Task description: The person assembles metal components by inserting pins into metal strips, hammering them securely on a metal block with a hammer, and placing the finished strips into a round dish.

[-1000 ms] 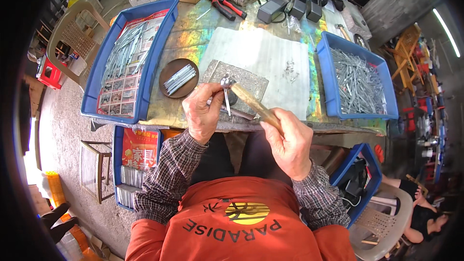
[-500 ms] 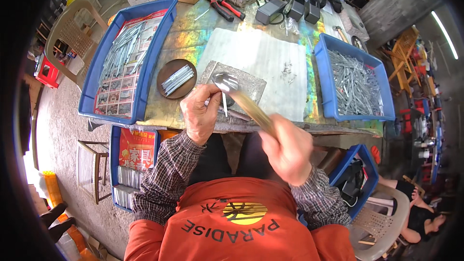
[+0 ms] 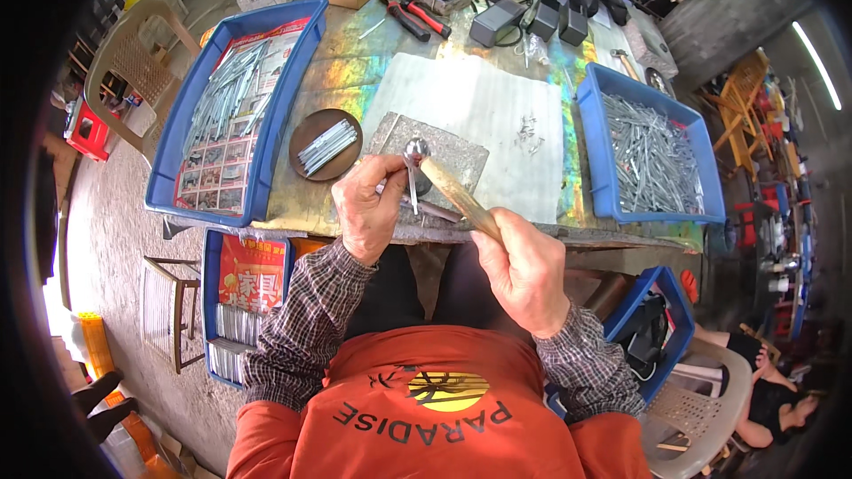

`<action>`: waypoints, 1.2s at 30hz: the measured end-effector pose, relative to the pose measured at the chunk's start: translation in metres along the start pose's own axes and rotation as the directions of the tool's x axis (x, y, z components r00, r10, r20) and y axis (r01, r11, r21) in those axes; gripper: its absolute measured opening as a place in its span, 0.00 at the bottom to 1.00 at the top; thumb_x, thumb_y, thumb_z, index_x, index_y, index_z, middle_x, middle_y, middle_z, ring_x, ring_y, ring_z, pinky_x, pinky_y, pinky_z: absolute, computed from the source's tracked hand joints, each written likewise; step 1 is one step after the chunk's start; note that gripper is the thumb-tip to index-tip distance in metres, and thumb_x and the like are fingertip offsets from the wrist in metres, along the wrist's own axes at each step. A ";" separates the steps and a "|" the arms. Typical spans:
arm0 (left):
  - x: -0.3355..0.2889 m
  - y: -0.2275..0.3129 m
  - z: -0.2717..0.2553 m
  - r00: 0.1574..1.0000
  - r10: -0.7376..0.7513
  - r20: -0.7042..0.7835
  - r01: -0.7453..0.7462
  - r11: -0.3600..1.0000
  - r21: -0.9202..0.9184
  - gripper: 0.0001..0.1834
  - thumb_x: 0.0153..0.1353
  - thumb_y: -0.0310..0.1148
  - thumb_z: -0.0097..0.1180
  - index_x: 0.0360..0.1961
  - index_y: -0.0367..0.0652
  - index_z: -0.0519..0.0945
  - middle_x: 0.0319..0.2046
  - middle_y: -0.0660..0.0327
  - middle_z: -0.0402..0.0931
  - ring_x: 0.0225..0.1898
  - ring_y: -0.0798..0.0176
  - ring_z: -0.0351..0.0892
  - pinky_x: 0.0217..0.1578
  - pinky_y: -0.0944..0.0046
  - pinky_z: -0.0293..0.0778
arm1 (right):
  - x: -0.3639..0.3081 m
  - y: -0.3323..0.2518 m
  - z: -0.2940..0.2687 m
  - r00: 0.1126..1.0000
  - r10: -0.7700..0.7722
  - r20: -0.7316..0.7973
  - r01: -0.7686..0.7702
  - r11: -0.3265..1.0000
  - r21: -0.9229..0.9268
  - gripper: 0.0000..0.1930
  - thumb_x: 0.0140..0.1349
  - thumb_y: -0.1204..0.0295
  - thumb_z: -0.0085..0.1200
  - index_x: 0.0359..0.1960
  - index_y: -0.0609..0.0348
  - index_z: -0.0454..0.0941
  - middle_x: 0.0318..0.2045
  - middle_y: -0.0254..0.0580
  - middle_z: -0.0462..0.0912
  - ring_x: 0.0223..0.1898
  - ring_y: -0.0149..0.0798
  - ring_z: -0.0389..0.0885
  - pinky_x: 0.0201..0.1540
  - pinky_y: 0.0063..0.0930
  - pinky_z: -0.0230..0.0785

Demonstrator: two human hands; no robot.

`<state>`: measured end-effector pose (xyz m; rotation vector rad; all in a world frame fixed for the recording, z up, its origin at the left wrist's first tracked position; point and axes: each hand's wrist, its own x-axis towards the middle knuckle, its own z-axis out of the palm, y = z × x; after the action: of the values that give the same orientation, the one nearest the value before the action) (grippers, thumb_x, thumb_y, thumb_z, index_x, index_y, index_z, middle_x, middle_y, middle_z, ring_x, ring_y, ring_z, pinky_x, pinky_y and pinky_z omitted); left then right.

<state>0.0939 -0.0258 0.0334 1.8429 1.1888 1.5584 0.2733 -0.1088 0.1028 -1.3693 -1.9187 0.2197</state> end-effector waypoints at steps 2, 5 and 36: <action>0.000 -0.001 0.001 1.000 -0.017 0.004 0.017 1.000 -0.011 0.07 0.51 0.17 0.59 0.32 0.36 0.79 0.25 0.55 0.77 0.27 0.60 0.78 0.30 0.67 0.72 | 0.001 -0.013 -0.009 0.998 -0.020 -0.062 0.020 1.000 -0.001 0.10 0.57 0.77 0.56 0.39 0.68 0.75 0.22 0.46 0.77 0.20 0.42 0.78 0.24 0.31 0.68; 0.003 0.000 0.000 0.998 0.047 -0.049 -0.048 0.999 -0.008 0.07 0.50 0.17 0.59 0.31 0.36 0.79 0.25 0.55 0.77 0.26 0.60 0.78 0.29 0.66 0.72 | 0.004 -0.023 -0.016 0.949 -0.165 -0.269 0.162 0.986 -0.033 0.11 0.56 0.78 0.56 0.41 0.69 0.75 0.22 0.47 0.78 0.20 0.41 0.78 0.24 0.31 0.69; -0.003 -0.013 -0.028 0.830 -0.517 0.212 0.502 0.522 -0.690 0.08 0.61 0.24 0.57 0.39 0.31 0.77 0.32 0.53 0.80 0.31 0.66 0.79 0.30 0.70 0.77 | -0.013 0.039 0.066 0.981 0.022 -0.192 -0.072 0.963 -0.259 0.22 0.50 0.81 0.58 0.49 0.60 0.71 0.31 0.46 0.73 0.32 0.49 0.74 0.33 0.40 0.68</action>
<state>0.0633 -0.0260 0.0287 0.8369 0.8084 1.3868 0.2605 -0.0861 0.0291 -1.5516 -1.8050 -0.1466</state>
